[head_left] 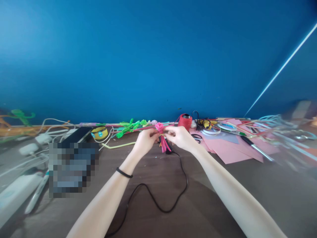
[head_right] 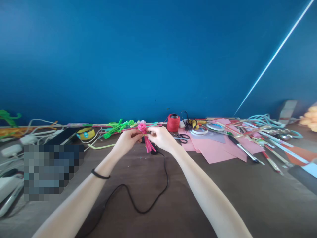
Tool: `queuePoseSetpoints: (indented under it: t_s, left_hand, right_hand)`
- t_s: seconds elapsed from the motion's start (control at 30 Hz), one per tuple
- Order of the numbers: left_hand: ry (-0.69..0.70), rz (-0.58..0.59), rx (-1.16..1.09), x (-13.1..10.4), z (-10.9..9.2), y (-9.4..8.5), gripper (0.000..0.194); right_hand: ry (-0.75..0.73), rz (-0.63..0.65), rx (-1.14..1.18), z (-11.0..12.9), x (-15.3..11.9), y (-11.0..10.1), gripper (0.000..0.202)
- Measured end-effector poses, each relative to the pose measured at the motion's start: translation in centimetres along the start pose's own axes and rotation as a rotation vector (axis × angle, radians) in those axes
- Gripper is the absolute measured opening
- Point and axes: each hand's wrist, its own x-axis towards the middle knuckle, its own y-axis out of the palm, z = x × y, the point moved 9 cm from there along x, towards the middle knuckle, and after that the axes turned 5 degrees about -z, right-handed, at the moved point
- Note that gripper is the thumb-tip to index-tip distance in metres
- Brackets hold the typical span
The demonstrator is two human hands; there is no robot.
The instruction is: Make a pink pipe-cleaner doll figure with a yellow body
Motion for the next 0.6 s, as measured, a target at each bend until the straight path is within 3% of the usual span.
queuePoseSetpoints:
  t_s: [0.4,0.6]
  left_hand:
    - [0.011,0.062,0.062,0.0,-0.1,0.2,0.02]
    - [0.095,0.136,0.101,-0.1,-0.7,0.4,0.018]
  right_hand:
    - [-0.048,-0.012,-0.139,1.0,0.0,-0.1,0.017]
    - [-0.076,0.017,-0.186,1.4,0.0,0.0,0.013]
